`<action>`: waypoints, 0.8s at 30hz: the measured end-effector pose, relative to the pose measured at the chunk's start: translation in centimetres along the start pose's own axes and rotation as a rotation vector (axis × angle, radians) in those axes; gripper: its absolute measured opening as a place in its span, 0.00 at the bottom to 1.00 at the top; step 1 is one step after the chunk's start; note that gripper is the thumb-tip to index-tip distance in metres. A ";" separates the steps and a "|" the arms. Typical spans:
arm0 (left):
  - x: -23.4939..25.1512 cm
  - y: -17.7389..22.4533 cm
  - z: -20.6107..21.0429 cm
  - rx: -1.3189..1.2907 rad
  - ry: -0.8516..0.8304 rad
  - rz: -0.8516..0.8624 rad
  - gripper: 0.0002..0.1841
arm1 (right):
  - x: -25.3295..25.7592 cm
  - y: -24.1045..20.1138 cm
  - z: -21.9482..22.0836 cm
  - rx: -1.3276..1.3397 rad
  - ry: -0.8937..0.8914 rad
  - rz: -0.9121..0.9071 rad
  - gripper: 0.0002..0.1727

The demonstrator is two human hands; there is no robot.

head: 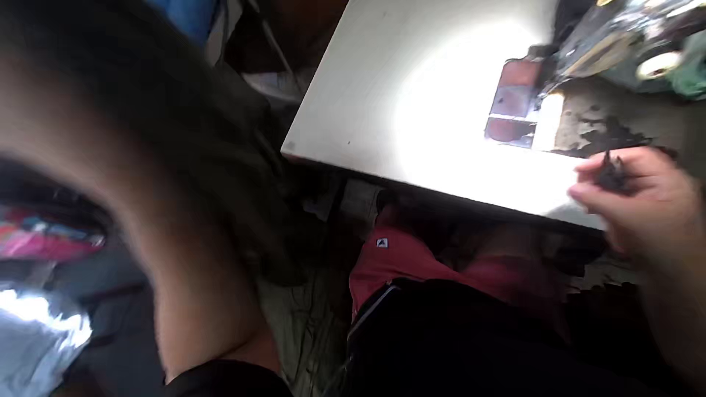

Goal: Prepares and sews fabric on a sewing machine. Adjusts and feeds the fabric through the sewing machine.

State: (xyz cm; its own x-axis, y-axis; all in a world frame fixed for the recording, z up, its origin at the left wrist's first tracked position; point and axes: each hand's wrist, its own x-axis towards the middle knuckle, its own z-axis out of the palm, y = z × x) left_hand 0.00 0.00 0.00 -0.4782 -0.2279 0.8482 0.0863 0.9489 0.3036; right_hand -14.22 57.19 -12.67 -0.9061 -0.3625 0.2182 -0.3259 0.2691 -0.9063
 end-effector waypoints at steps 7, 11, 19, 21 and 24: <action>1.8 23.0 20.1 -0.916 0.028 -0.543 0.07 | 5.2 -6.5 8.9 0.178 -0.118 -0.099 0.10; 0.1 21.8 23.5 -1.002 -0.020 -0.709 0.07 | 8.5 -7.1 11.7 0.108 -0.089 -0.099 0.13; 0.3 17.3 22.1 -0.545 -0.235 -0.287 0.08 | 10.4 -6.6 12.7 -0.302 0.110 -0.243 0.13; 0.3 13.4 20.1 -0.145 -0.382 0.053 0.10 | 11.0 -5.9 10.4 -0.479 0.071 -0.133 0.15; -2.3 8.7 18.6 0.069 -0.543 0.115 0.10 | 11.7 -4.3 8.4 -0.591 0.054 0.023 0.16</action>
State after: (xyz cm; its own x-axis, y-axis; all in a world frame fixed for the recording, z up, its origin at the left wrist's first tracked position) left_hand -14.39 12.87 -7.37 -0.8523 0.0059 0.5230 0.1159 0.9772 0.1777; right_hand -21.12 44.28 -9.29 -0.9220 -0.3091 0.2334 -0.3873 0.7331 -0.5591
